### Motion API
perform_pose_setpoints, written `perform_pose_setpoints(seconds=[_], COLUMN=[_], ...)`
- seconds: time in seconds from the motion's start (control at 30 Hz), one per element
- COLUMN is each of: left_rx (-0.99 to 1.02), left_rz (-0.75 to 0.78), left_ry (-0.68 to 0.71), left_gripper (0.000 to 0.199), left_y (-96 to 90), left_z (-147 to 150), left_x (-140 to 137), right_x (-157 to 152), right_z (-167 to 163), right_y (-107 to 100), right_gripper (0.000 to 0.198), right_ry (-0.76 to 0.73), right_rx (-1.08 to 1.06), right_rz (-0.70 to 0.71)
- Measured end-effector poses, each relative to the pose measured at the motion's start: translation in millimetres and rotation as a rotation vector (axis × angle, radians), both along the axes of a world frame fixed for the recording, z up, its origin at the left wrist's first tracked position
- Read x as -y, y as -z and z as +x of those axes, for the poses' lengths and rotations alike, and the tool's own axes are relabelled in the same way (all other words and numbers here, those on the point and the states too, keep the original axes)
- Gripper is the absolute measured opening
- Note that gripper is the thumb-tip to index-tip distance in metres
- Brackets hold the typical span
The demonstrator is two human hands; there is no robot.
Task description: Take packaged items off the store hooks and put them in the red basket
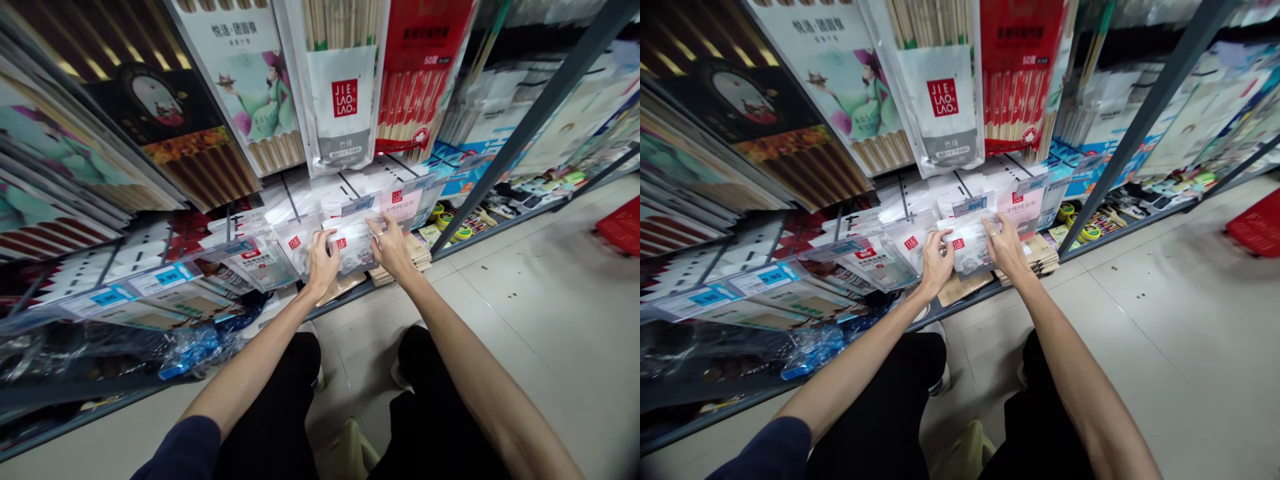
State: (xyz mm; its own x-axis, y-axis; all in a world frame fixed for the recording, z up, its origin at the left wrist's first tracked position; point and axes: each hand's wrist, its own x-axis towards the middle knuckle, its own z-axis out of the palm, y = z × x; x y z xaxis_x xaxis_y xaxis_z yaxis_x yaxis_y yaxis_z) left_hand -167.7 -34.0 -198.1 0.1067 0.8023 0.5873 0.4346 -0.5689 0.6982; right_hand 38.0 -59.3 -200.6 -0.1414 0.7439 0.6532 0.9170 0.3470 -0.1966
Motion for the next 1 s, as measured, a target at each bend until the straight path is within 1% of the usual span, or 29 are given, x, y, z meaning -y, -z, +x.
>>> perform_pose_setpoints(seconds=[0.1, 0.2, 0.37, 0.53, 0.67, 0.77, 0.9, 1.0], left_rx=[-0.030, -0.057, -0.118, -0.114, -0.121, -0.145, -0.160, -0.150], left_rz=[0.055, 0.094, 0.082, 0.087, 0.070, 0.089, 0.129, 0.119], left_ry=[0.022, 0.042, 0.104, 0.121, 0.133, 0.171, 0.215, 0.222], left_gripper=[0.036, 0.040, 0.050, 0.054, 0.058, 0.059, 0.060, 0.061], left_y=[-1.7, -2.8, -2.4, -4.2, -4.7, -3.3, -2.0, -1.9], left_z=[-2, -1, 7, 8, 4, 2, 1, 2], left_x=[-1, 0, 4, 3, -1, -4, -5, -4], right_x=[1, 1, 1, -4, -9, -11, -12, -13], right_z=[-4, -9, -15, -19, -24, -27, -33, -37], right_y=[-3, -6, -9, -11, -7, -3, 1, 5], right_gripper=[0.061, 0.066, 0.069, 0.067, 0.066, 0.064, 0.064, 0.065], right_ry=[0.028, 0.044, 0.049, 0.035, 0.018, 0.014, 0.040, 0.068], right_rx=[0.020, -0.013, -0.095, -0.139, -0.139, -0.138, -0.129, -0.116], right_rz=[-0.024, -0.063, -0.111, -0.091, -0.085, -0.081, -0.079, -0.092])
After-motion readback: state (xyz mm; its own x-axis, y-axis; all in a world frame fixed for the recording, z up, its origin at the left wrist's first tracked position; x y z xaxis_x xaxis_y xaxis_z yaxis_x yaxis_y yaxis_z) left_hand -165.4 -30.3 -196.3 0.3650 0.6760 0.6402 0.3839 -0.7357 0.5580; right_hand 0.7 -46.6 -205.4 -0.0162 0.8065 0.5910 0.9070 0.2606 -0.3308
